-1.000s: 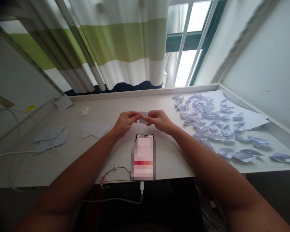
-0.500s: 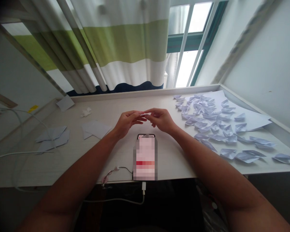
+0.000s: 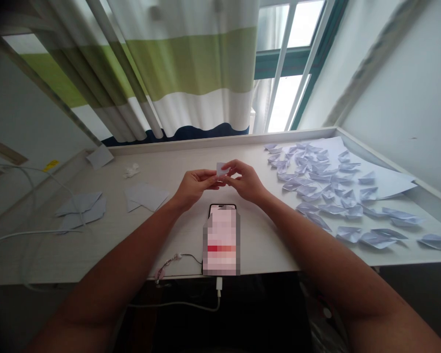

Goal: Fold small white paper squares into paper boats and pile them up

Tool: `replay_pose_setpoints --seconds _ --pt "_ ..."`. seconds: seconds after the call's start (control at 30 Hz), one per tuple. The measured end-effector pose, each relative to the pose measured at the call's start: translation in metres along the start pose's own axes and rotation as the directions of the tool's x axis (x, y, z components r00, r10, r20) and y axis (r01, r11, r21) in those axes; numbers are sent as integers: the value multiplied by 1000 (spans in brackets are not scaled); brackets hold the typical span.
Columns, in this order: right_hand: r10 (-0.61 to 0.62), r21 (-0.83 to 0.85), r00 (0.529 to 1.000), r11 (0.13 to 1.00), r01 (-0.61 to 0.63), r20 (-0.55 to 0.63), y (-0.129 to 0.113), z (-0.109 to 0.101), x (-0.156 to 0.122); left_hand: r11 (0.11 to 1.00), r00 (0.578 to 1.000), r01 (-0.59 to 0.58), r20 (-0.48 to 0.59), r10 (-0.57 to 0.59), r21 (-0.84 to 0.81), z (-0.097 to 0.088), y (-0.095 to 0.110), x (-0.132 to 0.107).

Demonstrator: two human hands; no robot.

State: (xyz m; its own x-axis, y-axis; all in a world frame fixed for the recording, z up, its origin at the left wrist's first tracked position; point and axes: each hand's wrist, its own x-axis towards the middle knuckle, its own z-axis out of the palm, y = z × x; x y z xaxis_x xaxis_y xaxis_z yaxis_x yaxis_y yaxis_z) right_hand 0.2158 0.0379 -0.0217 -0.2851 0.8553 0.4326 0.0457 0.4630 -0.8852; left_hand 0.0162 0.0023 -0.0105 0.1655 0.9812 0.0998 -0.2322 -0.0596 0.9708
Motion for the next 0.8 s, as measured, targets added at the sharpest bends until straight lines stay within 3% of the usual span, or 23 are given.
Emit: replay_pose_setpoints --seconds 0.23,0.5,0.8 --pt "10 95 999 996 -6 -35 -1 -1 2 999 993 51 108 -50 -4 4 7 -6" --pt "118 221 992 969 -107 -37 -8 0 1 994 996 62 61 -67 89 6 4 -6" --pt "164 248 986 956 -158 -5 -13 2 1 993 992 35 114 -48 115 4 5 -6"
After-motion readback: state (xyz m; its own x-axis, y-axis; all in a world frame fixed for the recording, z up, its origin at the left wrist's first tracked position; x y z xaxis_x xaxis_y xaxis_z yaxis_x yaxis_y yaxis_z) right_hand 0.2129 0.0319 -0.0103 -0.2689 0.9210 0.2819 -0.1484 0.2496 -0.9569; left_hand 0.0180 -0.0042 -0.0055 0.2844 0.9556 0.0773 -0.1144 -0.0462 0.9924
